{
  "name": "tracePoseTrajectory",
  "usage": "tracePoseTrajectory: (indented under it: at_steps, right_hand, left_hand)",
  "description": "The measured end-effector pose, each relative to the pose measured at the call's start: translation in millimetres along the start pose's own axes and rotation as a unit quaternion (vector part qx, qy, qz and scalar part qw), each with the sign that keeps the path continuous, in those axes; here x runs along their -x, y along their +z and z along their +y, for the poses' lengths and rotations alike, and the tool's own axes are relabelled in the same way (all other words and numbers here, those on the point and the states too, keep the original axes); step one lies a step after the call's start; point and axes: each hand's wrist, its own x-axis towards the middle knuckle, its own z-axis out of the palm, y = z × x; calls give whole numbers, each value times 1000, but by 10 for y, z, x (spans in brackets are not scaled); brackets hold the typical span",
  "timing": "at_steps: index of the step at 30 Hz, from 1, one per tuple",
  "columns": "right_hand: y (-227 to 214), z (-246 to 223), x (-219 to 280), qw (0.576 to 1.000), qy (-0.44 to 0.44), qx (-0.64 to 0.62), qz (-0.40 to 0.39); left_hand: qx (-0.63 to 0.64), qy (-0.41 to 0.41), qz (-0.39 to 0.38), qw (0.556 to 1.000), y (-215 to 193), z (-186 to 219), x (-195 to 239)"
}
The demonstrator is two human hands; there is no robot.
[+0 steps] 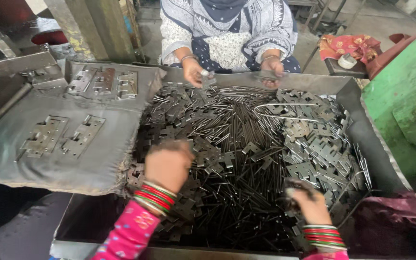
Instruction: The person sorts metal components from a bin, picking up items one at a time and placing them into different piles on a padded surface.
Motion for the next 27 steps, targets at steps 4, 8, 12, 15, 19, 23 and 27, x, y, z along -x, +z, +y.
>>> tracePoseTrajectory:
  at_steps: [4, 8, 12, 15, 19, 23, 27]
  right_hand:
    - [-274, -388, 328, 926, 54, -370, 49]
    - [-344, -542, 521, 850, -91, -516, -56]
    - [-361, -657, 394, 817, -93, -569, 4]
    - [-102, -859, 176, 913, 14, -406, 45]
    - [378, -866, -110, 946, 47, -320, -28]
    - [1059, -632, -359, 991, -60, 65, -97]
    - [1517, -506, -371, 875, -265, 401, -62]
  left_hand:
    - [-48, -54, -356, 932, 694, 274, 376]
    - [-135, -29, -349, 927, 1225, 149, 662]
    - [-125, -4, -317, 940, 1267, 87, 602]
    - [-87, -16, -355, 931, 1084, 92, 479]
    - [117, -111, -279, 947, 1039, 100, 323]
    - [533, -289, -279, 744, 1279, -59, 290]
    - [531, -234, -262, 771, 1437, -383, 410]
